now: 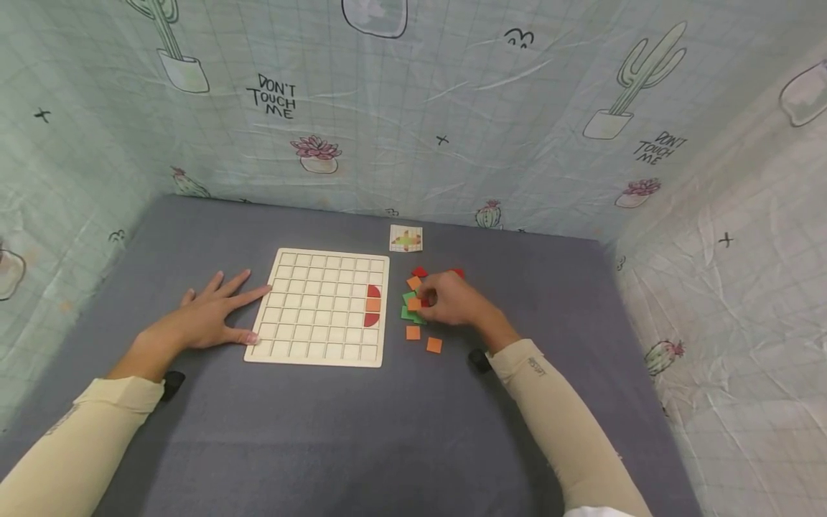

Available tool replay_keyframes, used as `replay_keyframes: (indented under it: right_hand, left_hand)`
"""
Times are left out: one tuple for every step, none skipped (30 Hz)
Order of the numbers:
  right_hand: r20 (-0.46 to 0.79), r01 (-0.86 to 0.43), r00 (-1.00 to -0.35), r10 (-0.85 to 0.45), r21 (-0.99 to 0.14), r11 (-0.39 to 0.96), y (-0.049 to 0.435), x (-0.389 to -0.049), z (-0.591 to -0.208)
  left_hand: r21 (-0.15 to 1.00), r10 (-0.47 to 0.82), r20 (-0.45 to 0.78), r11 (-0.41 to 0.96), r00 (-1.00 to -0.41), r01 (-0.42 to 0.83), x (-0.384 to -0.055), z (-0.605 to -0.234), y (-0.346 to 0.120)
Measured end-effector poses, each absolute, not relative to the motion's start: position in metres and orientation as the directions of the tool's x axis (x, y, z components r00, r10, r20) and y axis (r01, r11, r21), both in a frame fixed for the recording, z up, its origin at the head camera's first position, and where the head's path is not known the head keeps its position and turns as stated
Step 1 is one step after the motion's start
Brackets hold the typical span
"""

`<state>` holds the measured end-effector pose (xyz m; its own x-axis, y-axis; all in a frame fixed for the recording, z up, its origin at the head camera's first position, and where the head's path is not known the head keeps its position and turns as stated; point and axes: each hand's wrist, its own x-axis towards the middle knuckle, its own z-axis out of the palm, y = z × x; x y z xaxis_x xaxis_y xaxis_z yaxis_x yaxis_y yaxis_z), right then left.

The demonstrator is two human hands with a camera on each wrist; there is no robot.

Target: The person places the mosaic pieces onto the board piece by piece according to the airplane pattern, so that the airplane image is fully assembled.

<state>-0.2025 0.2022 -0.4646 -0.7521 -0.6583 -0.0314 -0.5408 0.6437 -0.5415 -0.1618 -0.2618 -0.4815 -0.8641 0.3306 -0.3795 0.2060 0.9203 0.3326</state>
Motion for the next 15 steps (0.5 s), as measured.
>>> replay_keyframes:
  right_hand:
    - [-0.034, -0.534, -0.755, -0.655, -0.547, 0.644, 0.201, -0.202, -0.464]
    - [-0.033, -0.533, -0.755, -0.655, -0.552, 0.641, 0.2, -0.202, -0.464]
    - [-0.032, -0.531, -0.756, -0.654, -0.553, 0.641, 0.198, -0.202, -0.464]
    - [-0.031, -0.53, -0.756, -0.654, -0.557, 0.639, 0.197, -0.202, -0.464]
    - [-0.029, -0.531, -0.755, -0.655, -0.559, 0.637, 0.196, -0.202, -0.465]
    - [-0.028, -0.532, -0.753, -0.657, -0.561, 0.634, 0.194, -0.202, -0.465]
    - [-0.025, -0.536, -0.75, -0.661, -0.563, 0.63, 0.193, -0.203, -0.466]
    - [-0.023, -0.54, -0.746, -0.665, -0.563, 0.625, 0.192, -0.203, -0.467]
    - [-0.022, -0.542, -0.745, -0.667, -0.563, 0.624, 0.19, -0.203, -0.468]
    - [-0.018, -0.546, -0.741, -0.671, -0.566, 0.618, 0.189, -0.203, -0.468]
    - [-0.015, -0.551, -0.737, -0.675, -0.566, 0.614, 0.188, -0.204, -0.469]
    - [-0.012, -0.553, -0.736, -0.677, -0.567, 0.611, 0.187, -0.204, -0.47]
    - [-0.009, -0.554, -0.735, -0.677, -0.568, 0.609, 0.186, -0.204, -0.471]
    - [-0.009, -0.552, -0.737, -0.676, -0.569, 0.61, 0.185, -0.204, -0.471]
    - [-0.008, -0.552, -0.738, -0.675, -0.568, 0.61, 0.184, -0.204, -0.471]
  left_hand:
    - [0.334, 0.331, -0.381, 0.92, -0.864, 0.205, -0.162, -0.481, -0.262]
    - [0.335, 0.331, -0.382, 0.92, -0.863, 0.204, -0.162, -0.481, -0.262]
    - [0.336, 0.331, -0.383, 0.92, -0.863, 0.203, -0.162, -0.481, -0.262]
    - [0.337, 0.331, -0.384, 0.919, -0.862, 0.203, -0.162, -0.481, -0.262]
    - [0.339, 0.331, -0.384, 0.919, -0.862, 0.202, -0.162, -0.481, -0.262]
    - [0.339, 0.33, -0.385, 0.919, -0.862, 0.201, -0.161, -0.48, -0.262]
    - [0.339, 0.329, -0.385, 0.919, -0.862, 0.2, -0.161, -0.48, -0.262]
    - [0.34, 0.328, -0.385, 0.919, -0.862, 0.198, -0.161, -0.48, -0.262]
    - [0.341, 0.328, -0.385, 0.919, -0.862, 0.197, -0.162, -0.48, -0.262]
    - [0.341, 0.328, -0.386, 0.919, -0.863, 0.197, -0.162, -0.48, -0.262]
    - [0.34, 0.328, -0.385, 0.919, -0.863, 0.197, -0.162, -0.48, -0.262]
    - [0.34, 0.327, -0.385, 0.92, -0.863, 0.196, -0.162, -0.481, -0.262]
    - [0.338, 0.326, -0.385, 0.92, -0.864, 0.197, -0.162, -0.481, -0.262]
    - [0.336, 0.326, -0.384, 0.921, -0.864, 0.198, -0.163, -0.481, -0.262]
    - [0.334, 0.325, -0.384, 0.921, -0.864, 0.198, -0.163, -0.481, -0.262]
